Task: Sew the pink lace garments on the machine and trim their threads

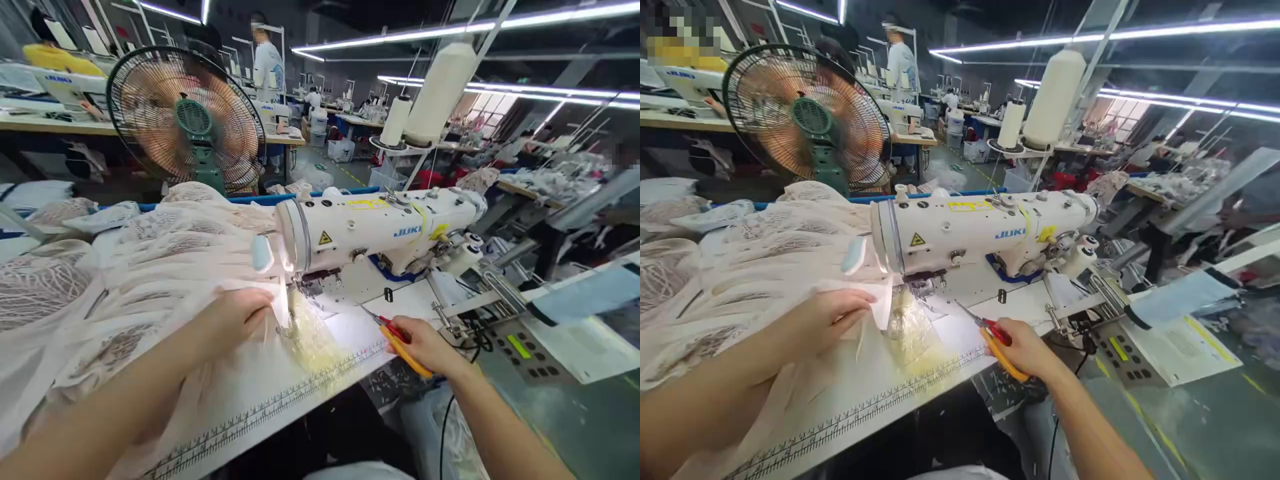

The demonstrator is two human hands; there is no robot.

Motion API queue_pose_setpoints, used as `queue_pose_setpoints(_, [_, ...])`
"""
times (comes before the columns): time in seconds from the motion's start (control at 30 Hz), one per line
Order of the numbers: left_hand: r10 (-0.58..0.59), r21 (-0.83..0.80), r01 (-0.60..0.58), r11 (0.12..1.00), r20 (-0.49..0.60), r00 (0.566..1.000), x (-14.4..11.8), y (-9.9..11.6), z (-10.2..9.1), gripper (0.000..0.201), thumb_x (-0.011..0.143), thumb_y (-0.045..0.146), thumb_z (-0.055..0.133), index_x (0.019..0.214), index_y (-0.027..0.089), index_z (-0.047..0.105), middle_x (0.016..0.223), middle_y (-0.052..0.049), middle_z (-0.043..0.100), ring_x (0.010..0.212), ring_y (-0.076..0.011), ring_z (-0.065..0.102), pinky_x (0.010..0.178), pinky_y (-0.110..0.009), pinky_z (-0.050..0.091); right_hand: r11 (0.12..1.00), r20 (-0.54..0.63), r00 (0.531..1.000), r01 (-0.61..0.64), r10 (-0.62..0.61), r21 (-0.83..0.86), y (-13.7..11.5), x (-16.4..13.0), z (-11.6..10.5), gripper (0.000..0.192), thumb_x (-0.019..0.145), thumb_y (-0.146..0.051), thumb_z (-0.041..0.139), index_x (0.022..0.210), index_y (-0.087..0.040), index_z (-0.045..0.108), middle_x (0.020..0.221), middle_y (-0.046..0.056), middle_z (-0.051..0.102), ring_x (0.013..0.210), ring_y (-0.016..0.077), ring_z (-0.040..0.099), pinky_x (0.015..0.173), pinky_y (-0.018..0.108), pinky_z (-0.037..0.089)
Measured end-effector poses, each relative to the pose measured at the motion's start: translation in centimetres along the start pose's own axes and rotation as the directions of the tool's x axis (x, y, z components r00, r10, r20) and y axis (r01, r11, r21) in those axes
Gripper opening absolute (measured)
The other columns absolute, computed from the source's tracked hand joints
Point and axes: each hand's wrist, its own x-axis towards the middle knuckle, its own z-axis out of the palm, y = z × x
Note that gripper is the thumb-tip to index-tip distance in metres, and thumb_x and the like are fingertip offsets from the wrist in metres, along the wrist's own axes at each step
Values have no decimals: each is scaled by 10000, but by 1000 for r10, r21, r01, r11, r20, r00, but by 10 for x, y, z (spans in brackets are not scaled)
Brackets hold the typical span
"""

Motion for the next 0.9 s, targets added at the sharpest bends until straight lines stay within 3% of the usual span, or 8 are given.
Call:
queue_pose_setpoints(0.1, [-5, -113, 11, 994, 51, 999, -16, 25, -2, 286, 801, 370, 455, 783, 228, 702, 1005, -50, 716, 899, -217, 653, 749, -285, 512, 797, 67, 993, 34, -93, 603, -6, -25, 36, 412, 674, -543, 645, 699, -214, 398, 732, 25, 631, 674, 164, 598, 614, 283, 467])
queue_pose_setpoints(0.17, [-24, -152, 27, 988, 20, 1000, -23, 39, 4, 276, 798, 389, 484, 784, 228, 709, 998, -57, 718, 887, -218, 657, 738, -285, 523, 615, 37, 980, 92, -194, 783, -25, -26, 56, 470, 617, -546, 702, 716, -219, 380, 898, 59, 646, 840, 192, 615, 728, 319, 472])
queue_pose_setpoints(0.23, [-15, -173, 8, 985, -41, 999, -28, 50, 12, 260, 792, 391, 508, 766, 233, 713, 972, -66, 722, 865, -223, 661, 746, -301, 531, 540, 22, 974, 106, -225, 835, -49, -16, 66, 477, 596, -527, 731, 727, -219, 390, 921, 55, 636, 849, 194, 609, 739, 334, 465])
queue_pose_setpoints(0.43, [31, -196, -26, 980, 26, 999, -46, 63, 31, 235, 795, 372, 524, 845, 259, 724, 1126, -86, 665, 1000, -255, 622, 820, -361, 531, 761, -117, 991, 127, -67, 637, -89, 17, 63, 298, 630, -201, 693, 660, -212, 397, 606, -62, 446, 561, 119, 440, 554, 259, 360])
queue_pose_setpoints(0.53, [-99, -227, 85, 970, -50, 994, -50, 65, 27, 250, 786, 400, 530, 848, 251, 721, 1075, -92, 677, 881, -236, 652, 638, -285, 557, 745, -118, 989, 149, -95, 650, -81, 19, 57, 261, 658, -136, 619, 655, -213, 370, 608, -67, 403, 562, 109, 401, 554, 248, 330])
queue_pose_setpoints(0.63, [-212, -189, 180, 965, -165, 963, -35, 70, 20, 209, 719, 399, 595, 806, 260, 725, 953, -67, 706, 911, -251, 622, 737, -307, 520, 709, -87, 978, 196, -187, 678, -72, 15, 46, 238, 661, -144, 615, 672, -208, 386, 634, -67, 405, 577, 103, 400, 559, 237, 335])
queue_pose_setpoints(0.73, [-331, -375, 311, 873, 13, 944, -6, 76, 15, 225, 548, 365, 737, 742, 251, 727, 868, -53, 714, 909, -274, 596, 743, -308, 497, 676, -55, 935, 292, -350, 677, -71, 10, 32, 224, 657, -145, 614, 656, -202, 397, 636, -69, 402, 581, 96, 391, 543, 222, 321])
queue_pose_setpoints(0.9, [-333, -551, 440, 709, 289, 898, 22, 85, 15, 259, 373, 315, 826, 536, 198, 664, 501, -9, 603, 471, -164, 532, 403, -240, 422, 641, -59, 836, 463, -546, 612, -77, 10, 11, 234, 636, -109, 607, 626, -198, 390, 619, -74, 392, 585, 90, 363, 538, 217, 296])
